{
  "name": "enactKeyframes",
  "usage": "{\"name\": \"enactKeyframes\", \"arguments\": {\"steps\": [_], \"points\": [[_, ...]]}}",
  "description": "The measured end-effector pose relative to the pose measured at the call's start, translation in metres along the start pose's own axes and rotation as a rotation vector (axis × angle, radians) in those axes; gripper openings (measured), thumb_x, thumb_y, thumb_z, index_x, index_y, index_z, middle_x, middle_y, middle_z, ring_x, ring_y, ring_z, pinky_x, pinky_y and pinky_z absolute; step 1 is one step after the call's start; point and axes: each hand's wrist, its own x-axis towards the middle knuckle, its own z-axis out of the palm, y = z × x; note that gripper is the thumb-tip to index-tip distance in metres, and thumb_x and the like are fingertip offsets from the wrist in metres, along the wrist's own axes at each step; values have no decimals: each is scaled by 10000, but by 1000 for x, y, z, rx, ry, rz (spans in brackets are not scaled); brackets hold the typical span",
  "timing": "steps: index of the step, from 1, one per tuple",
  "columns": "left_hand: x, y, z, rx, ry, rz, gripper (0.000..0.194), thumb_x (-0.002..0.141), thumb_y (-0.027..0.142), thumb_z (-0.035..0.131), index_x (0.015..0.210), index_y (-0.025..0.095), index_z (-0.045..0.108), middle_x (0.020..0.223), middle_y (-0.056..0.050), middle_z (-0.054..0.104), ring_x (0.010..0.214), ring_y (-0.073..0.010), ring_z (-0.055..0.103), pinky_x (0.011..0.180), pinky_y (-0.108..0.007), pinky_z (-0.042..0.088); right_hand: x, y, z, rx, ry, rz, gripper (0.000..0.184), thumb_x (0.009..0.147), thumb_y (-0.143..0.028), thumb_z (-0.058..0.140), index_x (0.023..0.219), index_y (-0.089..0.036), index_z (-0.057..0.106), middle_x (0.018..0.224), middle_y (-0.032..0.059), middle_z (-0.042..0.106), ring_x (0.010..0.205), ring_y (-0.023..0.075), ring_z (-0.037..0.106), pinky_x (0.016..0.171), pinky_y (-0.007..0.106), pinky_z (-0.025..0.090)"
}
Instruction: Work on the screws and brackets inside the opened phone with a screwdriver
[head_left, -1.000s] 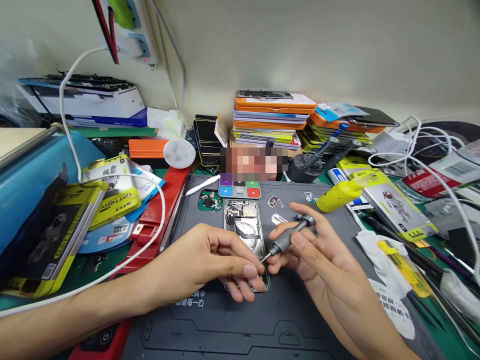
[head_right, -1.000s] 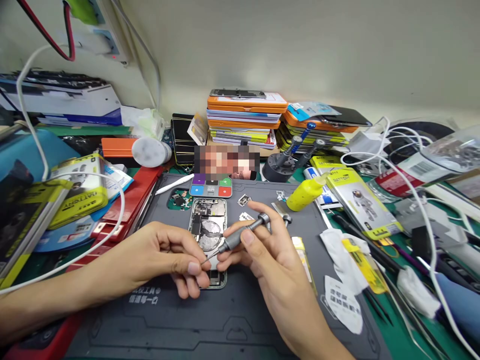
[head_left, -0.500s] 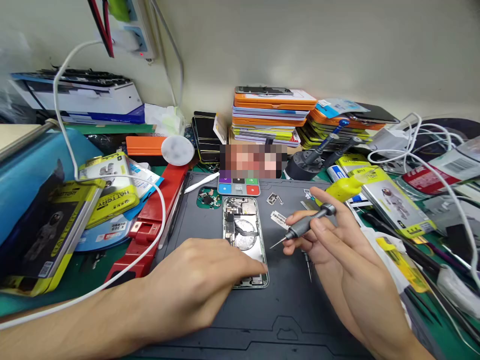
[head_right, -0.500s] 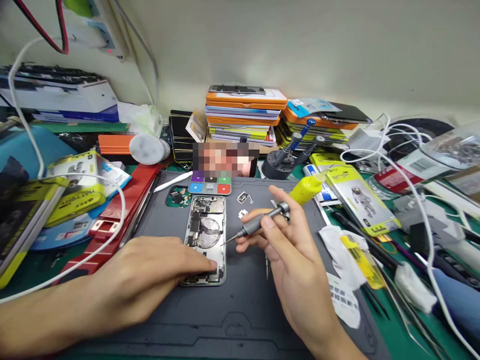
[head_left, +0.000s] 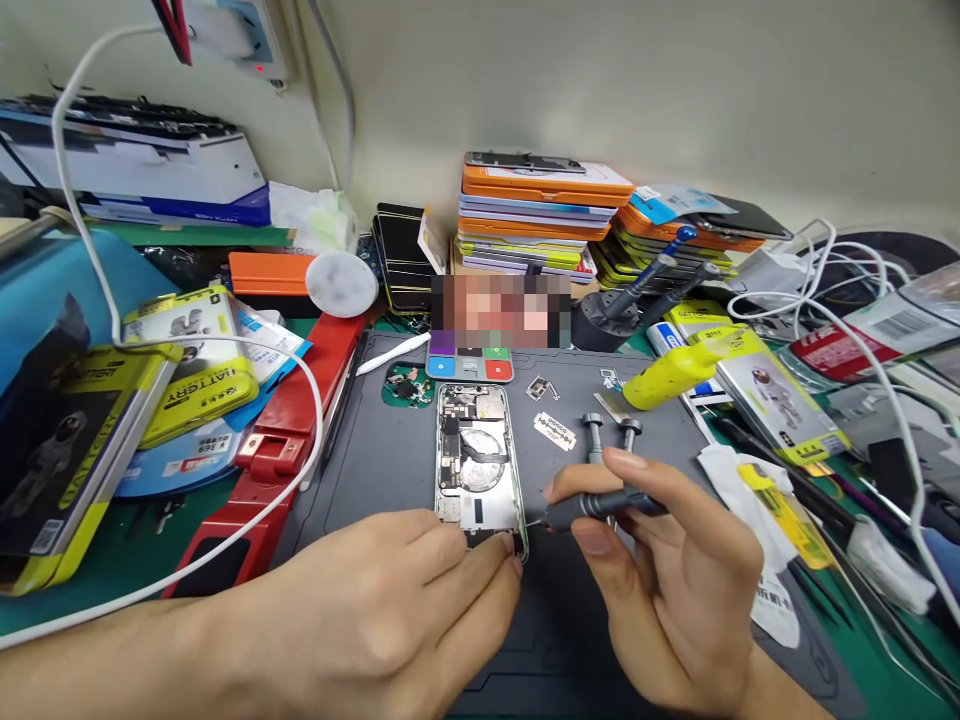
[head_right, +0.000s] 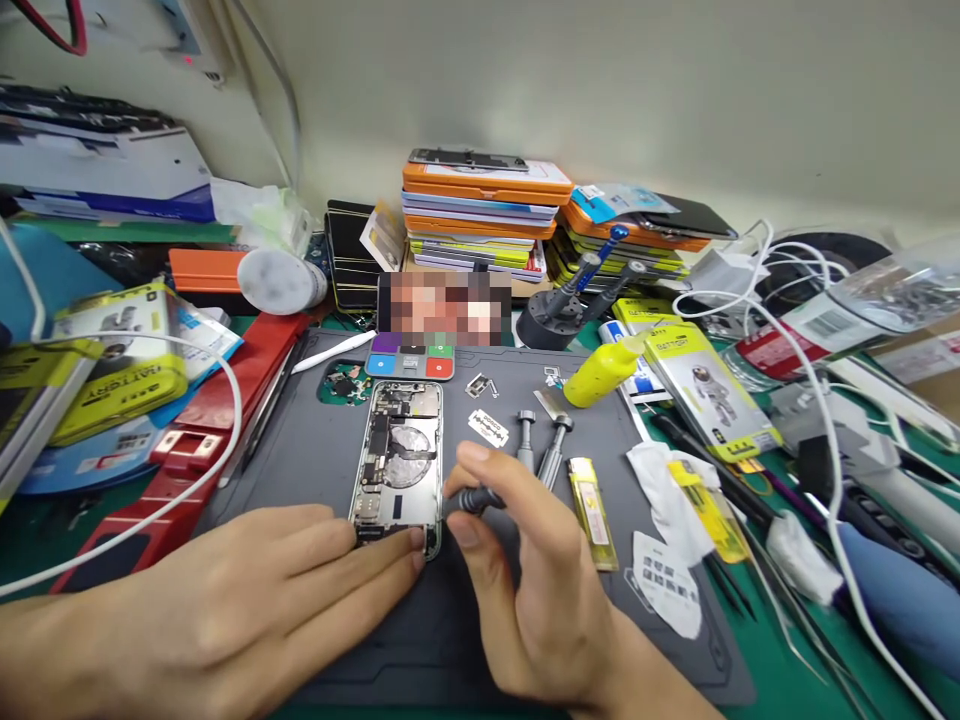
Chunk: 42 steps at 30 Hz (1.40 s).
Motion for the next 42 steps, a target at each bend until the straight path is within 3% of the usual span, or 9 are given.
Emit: {"name": "enactKeyframes", "arguments": {"steps": [9,21,25,29,31,35,38,42], "points": [[0,-3,-1,-51,-102,-15,488,1121,79,276,1247,11,743,1141,-126,835,723,-209,711,591,-347,599,1,-3,2,-5,-70,-38,773,916,70,604,1609,-222,420,1269,79,713,1161,162,727,1048,288,604],[-4,-7,5,-204,-207,-81,382,1122,131,371,1389,13,618,1179,-93,816,745,-221,735,602,-387,602,-4,0,2,-76,-101,-27,769,937,24,613,1626,-248,407,1291,94,723,1174,201,737,993,330,625],[-6,-8,6,-232,-214,-83,357,1084,109,433,1390,24,596,1203,-114,811,791,-226,760,659,-375,620,10,-6,0,-98,-162,-133,795,934,51,593,1651,-211,371,1280,89,739,1080,179,732,918,301,621],[-8,-9,7,-265,-221,-82,391,1041,105,505,1423,40,556,1309,-115,778,808,-221,764,651,-368,602,20,-9,-5,-194,-207,-173,666,1022,-57,541,1656,-209,407,1095,67,772,920,195,728,773,315,604],[-7,-9,6,-281,-222,-99,396,1039,105,516,1429,48,546,1266,-105,790,786,-215,760,637,-361,584,20,-10,-8,-240,-175,-154,624,1048,-101,524,1653,-221,428,1089,78,775,883,211,727,738,338,594],[-4,-9,4,-325,-241,-159,339,1048,111,496,1376,92,578,1037,-47,806,715,-211,741,574,-359,538,17,-11,-11,-240,-156,-149,643,1008,-87,546,1630,-235,476,1288,103,752,1067,264,740,870,402,612],[-3,-11,4,-333,-238,-173,335,1050,121,484,1367,118,592,960,-16,787,689,-211,730,533,-370,506,16,-12,-13,-245,-131,-139,673,964,-39,557,1604,-243,519,1208,86,770,969,244,738,824,392,613],[-4,-11,3,-318,-260,-188,312,1063,137,473,1343,138,611,921,-2,776,676,-208,727,529,-368,494,17,-11,-12,-223,-152,-147,715,939,-10,567,1619,-220,493,1245,100,742,1074,251,716,900,395,601]]}}
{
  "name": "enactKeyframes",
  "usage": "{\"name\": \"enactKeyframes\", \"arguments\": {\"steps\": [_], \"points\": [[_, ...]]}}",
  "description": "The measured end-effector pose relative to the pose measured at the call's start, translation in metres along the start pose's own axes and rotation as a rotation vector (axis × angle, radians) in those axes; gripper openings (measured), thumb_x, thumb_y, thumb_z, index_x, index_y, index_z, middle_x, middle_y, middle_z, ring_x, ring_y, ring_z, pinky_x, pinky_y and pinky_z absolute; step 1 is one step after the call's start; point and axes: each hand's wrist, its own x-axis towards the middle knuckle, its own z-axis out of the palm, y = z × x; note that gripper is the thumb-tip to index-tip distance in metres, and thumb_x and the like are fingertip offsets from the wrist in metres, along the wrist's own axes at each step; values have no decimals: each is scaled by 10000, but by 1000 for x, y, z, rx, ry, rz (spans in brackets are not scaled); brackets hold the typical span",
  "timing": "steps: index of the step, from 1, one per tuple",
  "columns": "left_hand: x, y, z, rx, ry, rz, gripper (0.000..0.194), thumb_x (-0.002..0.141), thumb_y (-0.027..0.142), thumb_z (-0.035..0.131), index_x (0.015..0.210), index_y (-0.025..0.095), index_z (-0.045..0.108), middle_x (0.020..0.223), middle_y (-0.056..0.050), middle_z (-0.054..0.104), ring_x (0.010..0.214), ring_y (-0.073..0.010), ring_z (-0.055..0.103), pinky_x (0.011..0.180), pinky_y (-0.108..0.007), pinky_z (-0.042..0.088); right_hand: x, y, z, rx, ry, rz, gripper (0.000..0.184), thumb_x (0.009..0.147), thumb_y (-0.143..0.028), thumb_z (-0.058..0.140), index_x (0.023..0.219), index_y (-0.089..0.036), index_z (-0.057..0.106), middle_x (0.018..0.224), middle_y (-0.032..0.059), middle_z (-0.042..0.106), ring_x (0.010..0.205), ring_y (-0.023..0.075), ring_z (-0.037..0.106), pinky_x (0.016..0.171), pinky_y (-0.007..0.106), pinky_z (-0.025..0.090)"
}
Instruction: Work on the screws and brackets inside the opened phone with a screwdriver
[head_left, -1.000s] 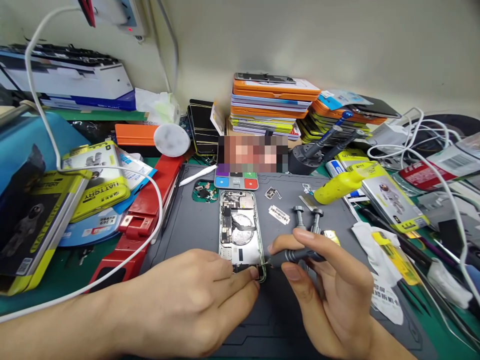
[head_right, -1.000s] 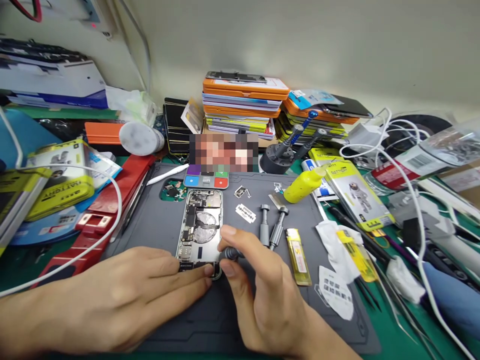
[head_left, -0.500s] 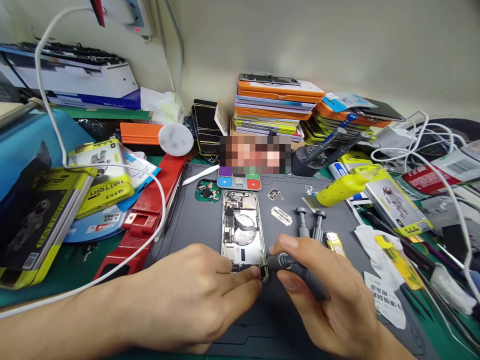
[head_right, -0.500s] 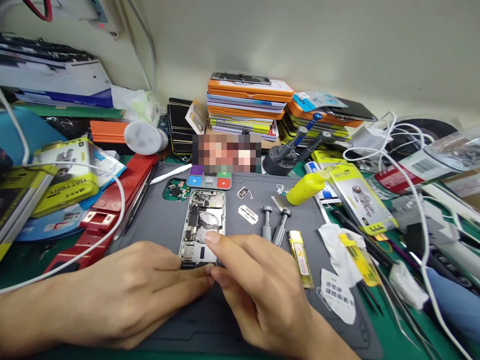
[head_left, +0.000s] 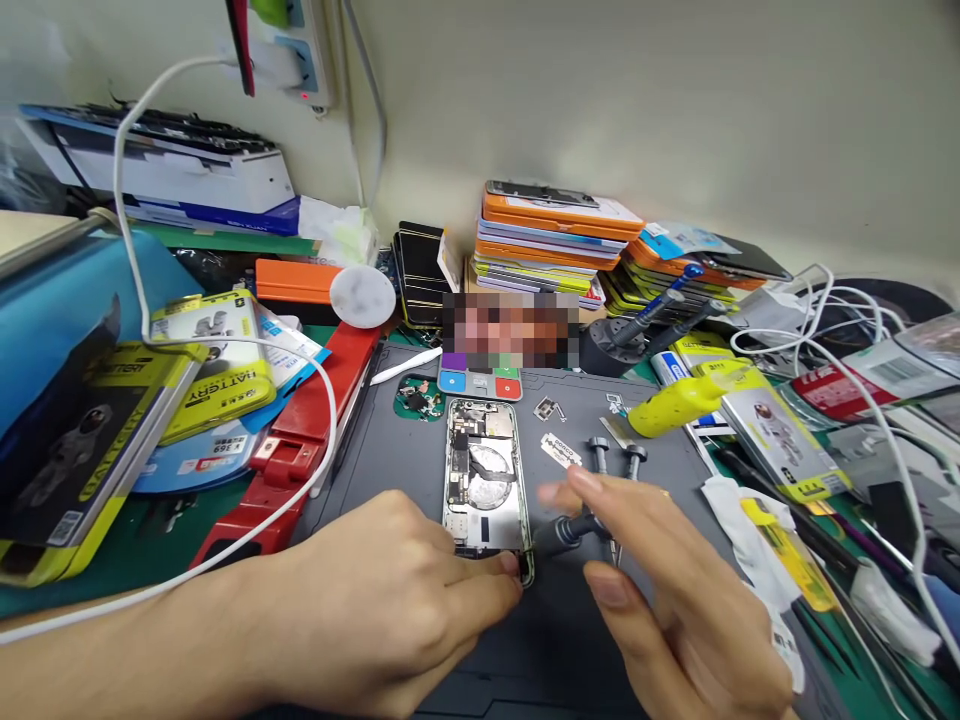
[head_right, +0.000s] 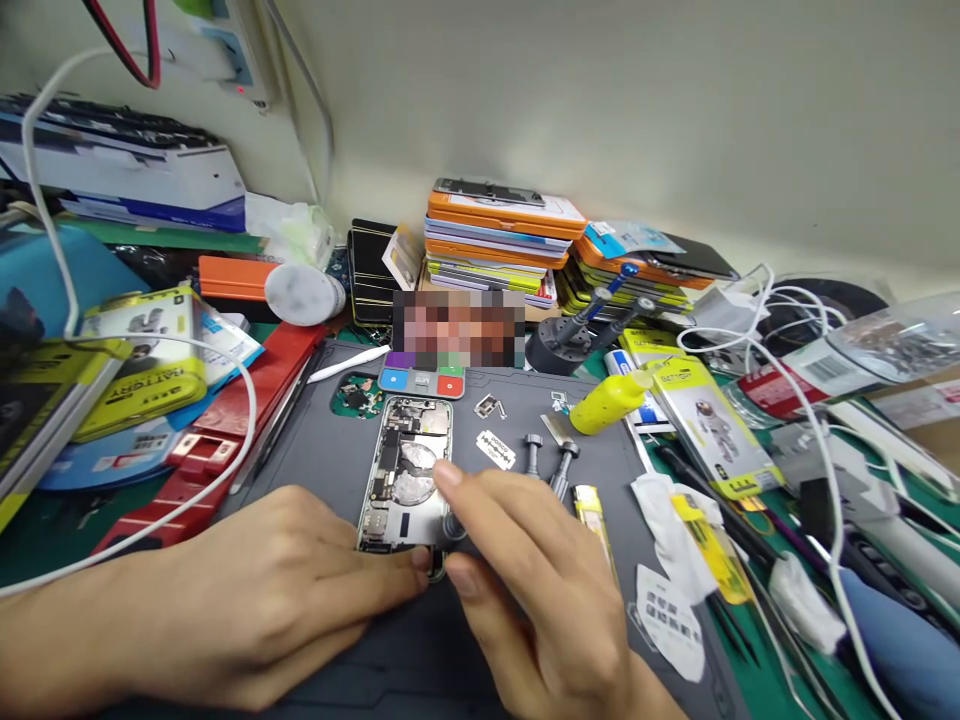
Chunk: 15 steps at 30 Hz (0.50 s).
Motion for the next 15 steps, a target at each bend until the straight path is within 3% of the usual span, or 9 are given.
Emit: {"name": "enactKeyframes", "arguments": {"steps": [3,7,15], "points": [[-1,1,1,5,17,3,312,1056,130,476,1337,139,612,902,-5,775,657,-205,716,517,-359,475,2,1,0,9,-7,-19,722,928,0,572,1609,-231,508,1186,84,721,1032,217,701,867,356,589],[-1,0,2,12,40,13,296,1057,132,483,1325,138,609,886,-11,784,642,-200,715,508,-348,459,3,-1,-1,14,-20,-32,721,933,2,574,1615,-218,495,1254,92,703,1119,223,685,917,361,577],[0,-1,1,17,52,3,301,1060,145,487,1338,142,603,936,-40,813,691,-202,755,552,-308,532,3,-2,0,25,-8,-50,748,908,44,565,1604,-225,512,1165,78,711,1057,208,691,880,346,587]]}}
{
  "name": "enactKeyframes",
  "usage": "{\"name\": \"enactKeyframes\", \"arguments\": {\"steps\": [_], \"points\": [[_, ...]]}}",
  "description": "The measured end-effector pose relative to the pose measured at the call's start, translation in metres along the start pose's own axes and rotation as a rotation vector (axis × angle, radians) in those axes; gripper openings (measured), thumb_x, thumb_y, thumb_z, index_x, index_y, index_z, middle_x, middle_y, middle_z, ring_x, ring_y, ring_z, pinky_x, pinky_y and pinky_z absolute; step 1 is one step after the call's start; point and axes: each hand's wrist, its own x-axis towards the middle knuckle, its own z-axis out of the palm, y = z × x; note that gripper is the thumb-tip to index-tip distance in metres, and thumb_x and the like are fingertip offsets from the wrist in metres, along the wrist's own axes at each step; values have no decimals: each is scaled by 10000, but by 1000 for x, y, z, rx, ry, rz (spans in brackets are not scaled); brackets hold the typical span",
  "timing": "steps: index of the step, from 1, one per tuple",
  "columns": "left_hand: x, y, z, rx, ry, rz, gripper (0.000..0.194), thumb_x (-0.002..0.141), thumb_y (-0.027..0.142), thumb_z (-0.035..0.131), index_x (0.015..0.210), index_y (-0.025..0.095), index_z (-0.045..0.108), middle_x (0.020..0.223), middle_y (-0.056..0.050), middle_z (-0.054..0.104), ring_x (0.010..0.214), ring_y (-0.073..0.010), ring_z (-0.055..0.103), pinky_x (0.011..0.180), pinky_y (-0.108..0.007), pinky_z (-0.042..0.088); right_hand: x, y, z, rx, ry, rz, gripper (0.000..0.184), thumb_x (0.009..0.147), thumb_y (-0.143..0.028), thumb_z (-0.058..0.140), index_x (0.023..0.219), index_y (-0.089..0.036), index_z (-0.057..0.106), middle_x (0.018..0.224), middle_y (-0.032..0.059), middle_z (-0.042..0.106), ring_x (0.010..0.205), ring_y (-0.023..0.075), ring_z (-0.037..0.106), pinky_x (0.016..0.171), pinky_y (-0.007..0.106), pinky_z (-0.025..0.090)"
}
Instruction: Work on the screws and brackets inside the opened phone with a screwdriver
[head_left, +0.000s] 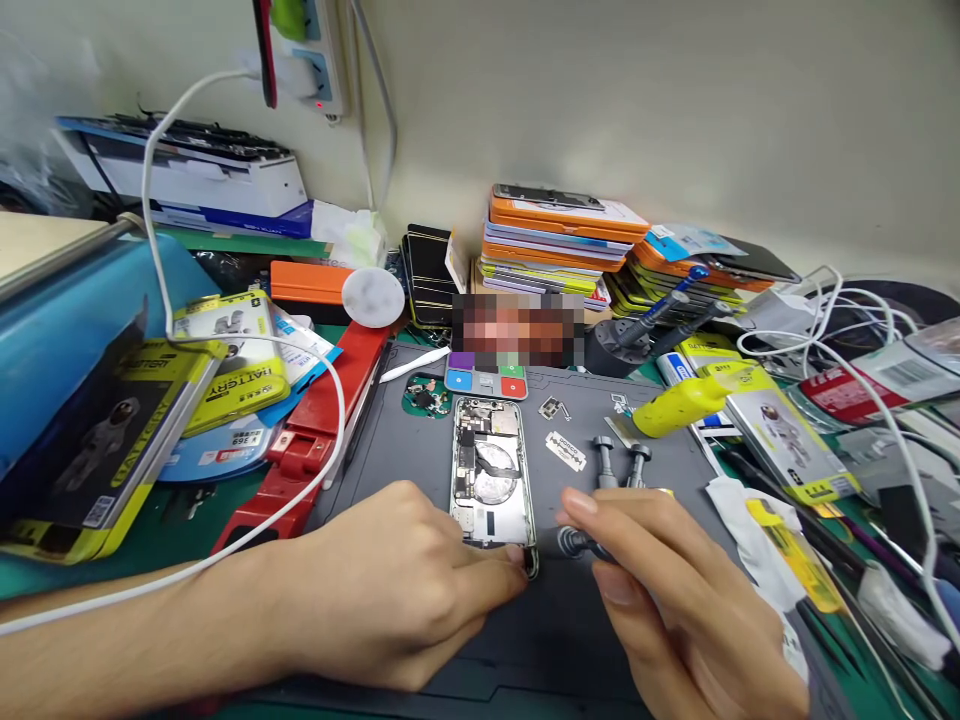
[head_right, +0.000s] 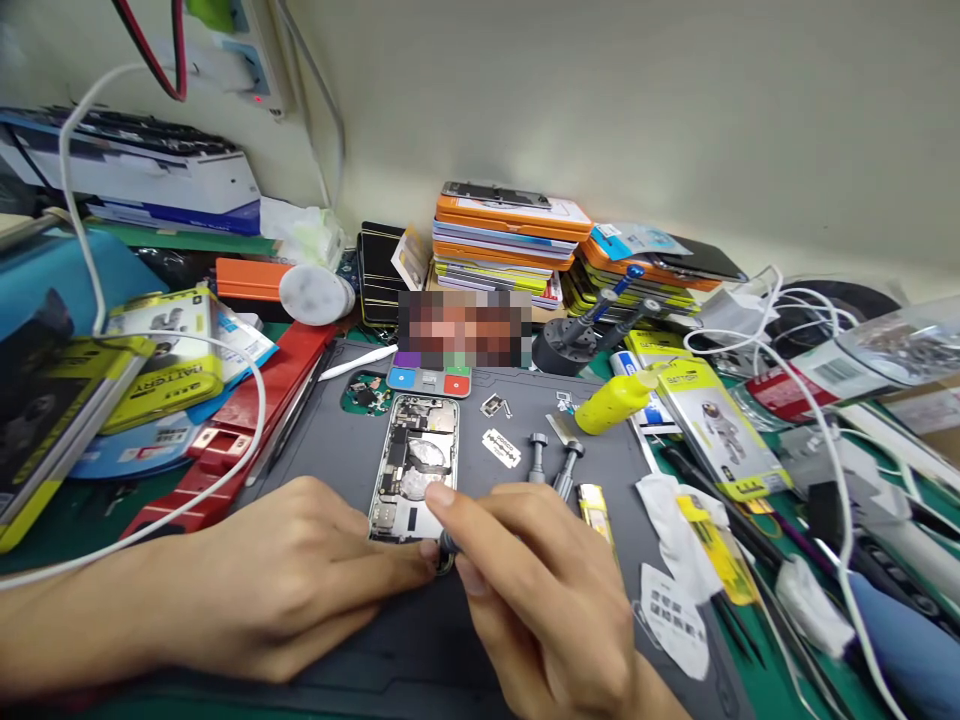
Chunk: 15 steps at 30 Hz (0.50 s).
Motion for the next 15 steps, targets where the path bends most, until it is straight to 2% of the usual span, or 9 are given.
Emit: {"name": "enactKeyframes", "arguments": {"steps": [3,8,12,15], "points": [[0,-1,0,-15,41,-2,290,1054,143,492,1318,162,608,878,-47,806,674,-186,757,563,-260,545,0,0,1,-23,22,11,733,905,40,573,1588,-222,536,1181,87,717,1062,223,699,879,360,593],[0,-2,0,-20,63,4,288,1051,143,489,1308,167,617,852,-52,801,690,-191,766,581,-243,559,1,-2,3,-14,25,29,748,893,43,583,1579,-255,548,1148,82,760,997,240,738,816,374,615],[0,-2,1,-42,37,16,283,1054,126,480,1296,156,622,897,-50,805,717,-196,765,599,-264,561,4,-2,5,4,12,24,780,898,52,602,1608,-254,498,1174,80,771,1053,244,738,863,378,624],[0,-3,0,-55,49,20,274,1049,104,470,1261,137,639,877,-46,789,698,-211,751,579,-303,549,6,-1,8,17,22,16,791,892,64,632,1605,-246,488,1135,65,782,955,216,745,820,357,628]]}}
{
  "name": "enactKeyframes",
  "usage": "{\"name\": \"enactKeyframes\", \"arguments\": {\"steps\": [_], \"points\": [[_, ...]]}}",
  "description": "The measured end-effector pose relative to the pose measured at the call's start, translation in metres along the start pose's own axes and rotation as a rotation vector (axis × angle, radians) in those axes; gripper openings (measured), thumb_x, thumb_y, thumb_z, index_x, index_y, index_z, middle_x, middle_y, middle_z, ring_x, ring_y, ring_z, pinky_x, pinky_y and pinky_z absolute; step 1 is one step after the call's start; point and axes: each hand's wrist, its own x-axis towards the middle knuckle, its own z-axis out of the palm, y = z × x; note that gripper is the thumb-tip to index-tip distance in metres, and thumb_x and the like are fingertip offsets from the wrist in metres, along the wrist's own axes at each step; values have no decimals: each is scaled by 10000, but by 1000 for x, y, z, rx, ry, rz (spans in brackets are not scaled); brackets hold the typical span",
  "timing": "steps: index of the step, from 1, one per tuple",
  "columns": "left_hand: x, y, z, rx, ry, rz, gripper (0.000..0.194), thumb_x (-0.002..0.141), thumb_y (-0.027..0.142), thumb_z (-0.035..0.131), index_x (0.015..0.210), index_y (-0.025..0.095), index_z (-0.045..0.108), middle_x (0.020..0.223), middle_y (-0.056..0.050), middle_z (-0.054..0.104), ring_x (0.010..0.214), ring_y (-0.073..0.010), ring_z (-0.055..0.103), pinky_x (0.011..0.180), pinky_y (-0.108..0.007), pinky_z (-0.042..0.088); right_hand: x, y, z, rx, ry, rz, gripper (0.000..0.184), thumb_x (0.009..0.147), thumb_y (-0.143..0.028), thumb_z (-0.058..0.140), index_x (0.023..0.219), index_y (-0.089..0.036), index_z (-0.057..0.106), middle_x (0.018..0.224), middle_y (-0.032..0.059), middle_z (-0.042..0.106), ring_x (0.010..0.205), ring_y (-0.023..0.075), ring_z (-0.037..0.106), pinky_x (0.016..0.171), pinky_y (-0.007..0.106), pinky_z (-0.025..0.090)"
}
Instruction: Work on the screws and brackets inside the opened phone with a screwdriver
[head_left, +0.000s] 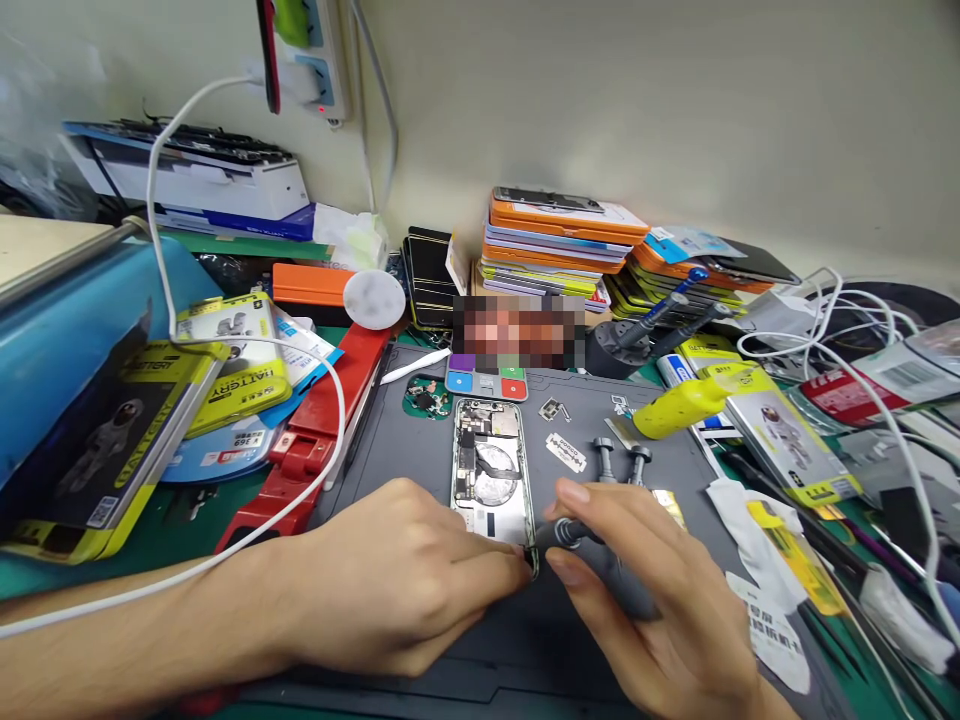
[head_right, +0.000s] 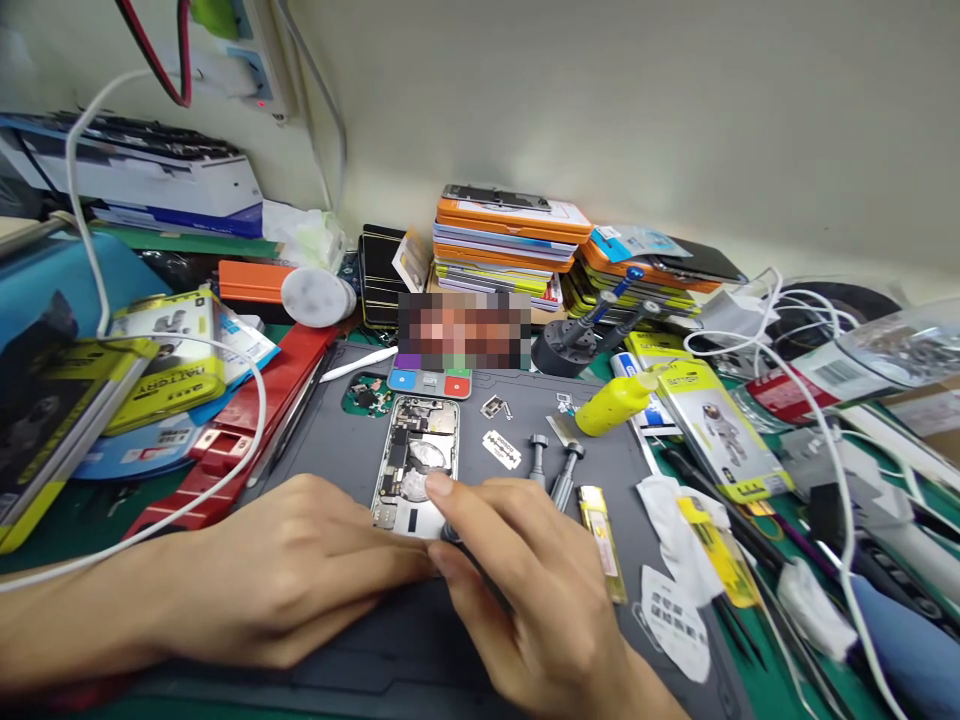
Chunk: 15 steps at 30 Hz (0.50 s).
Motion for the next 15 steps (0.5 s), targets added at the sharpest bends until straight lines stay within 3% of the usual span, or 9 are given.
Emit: {"name": "enactKeyframes", "arguments": {"steps": [3,6,8,11,15], "points": [[-1,-1,-2,-42,104,-14,287,1042,75,453,1254,135,639,924,-58,796,770,-210,771,642,-298,576,1,0,3,-13,10,-5,776,902,44,647,1602,-245,477,1133,61,795,904,217,750,788,363,639],[0,-3,-2,-174,231,-83,323,1031,39,446,1267,163,628,1097,-69,805,975,-196,786,831,-280,604,0,0,6,-50,21,4,783,907,29,665,1608,-250,457,1171,68,798,902,224,764,769,362,650],[2,-5,-1,-313,263,-222,301,1062,70,453,1266,205,629,1170,-47,797,1066,-181,772,920,-278,588,-1,1,6,-59,14,9,774,914,11,679,1609,-241,448,1187,78,798,916,228,775,776,364,657],[6,-8,1,-597,273,-467,175,1118,208,512,1272,245,586,1112,-6,825,1055,-168,785,888,-264,580,-4,2,6,-62,3,14,755,935,-14,677,1613,-237,432,1187,84,800,895,222,775,756,364,660],[11,-9,-1,-914,255,-618,127,1065,311,669,1134,218,616,1003,0,855,1010,-184,808,843,-256,571,-8,1,7,-65,19,12,764,926,9,680,1600,-263,445,1186,83,805,895,220,780,758,362,671]]}}
